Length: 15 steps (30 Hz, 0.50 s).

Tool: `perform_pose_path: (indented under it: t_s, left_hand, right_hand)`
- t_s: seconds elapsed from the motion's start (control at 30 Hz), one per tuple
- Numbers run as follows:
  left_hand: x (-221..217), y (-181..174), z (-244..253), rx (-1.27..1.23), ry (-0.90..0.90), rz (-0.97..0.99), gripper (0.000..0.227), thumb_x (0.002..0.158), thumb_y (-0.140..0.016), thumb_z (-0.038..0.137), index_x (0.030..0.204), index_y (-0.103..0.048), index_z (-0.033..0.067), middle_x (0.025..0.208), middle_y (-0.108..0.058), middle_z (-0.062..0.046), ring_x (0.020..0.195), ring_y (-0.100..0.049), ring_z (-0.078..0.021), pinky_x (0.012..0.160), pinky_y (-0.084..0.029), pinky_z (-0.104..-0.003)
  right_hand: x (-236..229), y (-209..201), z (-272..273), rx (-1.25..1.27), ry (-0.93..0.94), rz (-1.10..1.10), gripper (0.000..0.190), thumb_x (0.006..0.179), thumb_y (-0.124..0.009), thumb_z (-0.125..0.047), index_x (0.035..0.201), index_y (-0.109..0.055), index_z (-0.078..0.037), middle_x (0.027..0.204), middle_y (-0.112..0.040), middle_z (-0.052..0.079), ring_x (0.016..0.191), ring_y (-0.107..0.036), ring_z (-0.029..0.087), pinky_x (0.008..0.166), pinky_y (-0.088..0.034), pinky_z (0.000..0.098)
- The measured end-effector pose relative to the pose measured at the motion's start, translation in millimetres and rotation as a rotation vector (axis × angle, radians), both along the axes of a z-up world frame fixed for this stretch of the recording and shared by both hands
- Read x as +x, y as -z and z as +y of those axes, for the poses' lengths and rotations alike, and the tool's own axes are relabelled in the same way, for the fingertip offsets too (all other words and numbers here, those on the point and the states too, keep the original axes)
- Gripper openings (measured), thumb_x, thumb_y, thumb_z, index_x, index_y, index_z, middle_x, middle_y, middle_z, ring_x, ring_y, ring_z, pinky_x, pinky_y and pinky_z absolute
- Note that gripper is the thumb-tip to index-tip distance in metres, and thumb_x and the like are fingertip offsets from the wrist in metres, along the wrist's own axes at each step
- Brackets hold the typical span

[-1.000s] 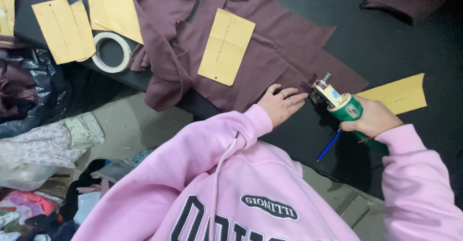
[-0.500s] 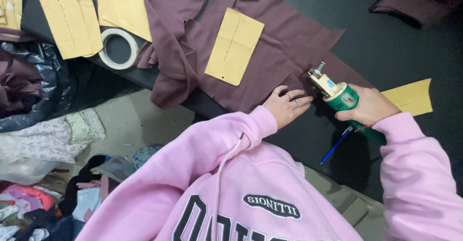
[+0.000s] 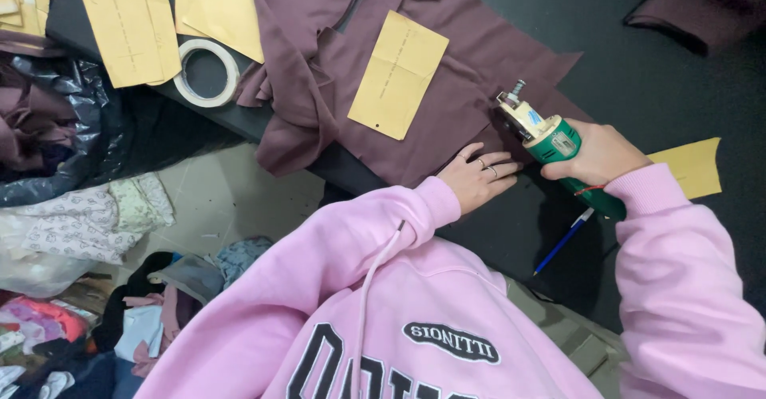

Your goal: The person places yellow paper patterns onto a large piece of brown fabric on a table. They use a blue pen to mark the fabric around the patterns, then use a green electric rotary cutter to cut the fabric along the marked lines. The person repeats this process for multiple pattern pieces.

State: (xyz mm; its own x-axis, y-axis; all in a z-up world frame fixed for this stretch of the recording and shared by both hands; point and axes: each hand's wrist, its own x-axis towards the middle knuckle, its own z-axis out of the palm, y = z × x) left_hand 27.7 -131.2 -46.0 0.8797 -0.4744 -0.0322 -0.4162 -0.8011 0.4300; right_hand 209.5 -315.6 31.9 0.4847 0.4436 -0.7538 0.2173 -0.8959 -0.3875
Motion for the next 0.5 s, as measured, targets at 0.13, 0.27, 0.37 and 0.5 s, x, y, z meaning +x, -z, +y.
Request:
perform_pose_path:
  t_s: [0.13, 0.27, 0.37, 0.5]
  left_hand:
    - [-17, 24, 21, -0.177, 0.045, 0.037, 0.041, 0.089, -0.065, 0.018, 0.130, -0.067, 0.0231, 0.148, -0.055, 0.004, 0.144, -0.047, -0.0168, 0.124, -0.031, -0.052]
    - [-39, 17, 52, -0.259, 0.058, 0.163, 0.042, 0.087, -0.073, 0.019, 0.129, -0.068, 0.0217, 0.142, -0.058, 0.004, 0.140, -0.050, -0.0166, 0.126, -0.034, -0.046]
    - [-44, 2, 64, -0.274, 0.050, 0.191, 0.051, 0.079, -0.081, 0.023, 0.129, -0.067, 0.0189, 0.141, -0.058, 0.001, 0.140, -0.050, -0.0189, 0.125, -0.035, -0.045]
    - [-39, -6, 65, -0.269, 0.142, 0.147, 0.066, 0.070, -0.083, 0.026, 0.132, -0.065, 0.0147, 0.142, -0.056, -0.003, 0.140, -0.047, -0.0243, 0.121, -0.034, -0.048]
  right_hand:
    - [-3, 3, -2, 0.050, -0.023, -0.026, 0.060, 0.064, -0.083, -0.035, 0.118, -0.071, -0.012, 0.101, -0.076, 0.020, 0.092, -0.073, 0.040, 0.086, -0.056, 0.0470]
    - [-8, -7, -11, 0.017, 0.015, -0.001, 0.059, 0.066, -0.082, -0.035, 0.120, -0.069, -0.013, 0.099, -0.077, 0.020, 0.090, -0.074, 0.040, 0.086, -0.057, 0.0462]
    - [-16, -19, -26, -0.066, 0.024, 0.005, 0.065, 0.063, -0.083, -0.032, 0.124, -0.067, -0.016, 0.093, -0.076, 0.018, 0.084, -0.074, 0.037, 0.079, -0.056, 0.0451]
    - [-40, -32, -66, -0.161, 0.152, 0.096, 0.058, 0.065, -0.081, -0.029, 0.119, -0.068, -0.012, 0.087, -0.072, 0.018, 0.071, -0.070, 0.034, 0.070, -0.057, 0.0449]
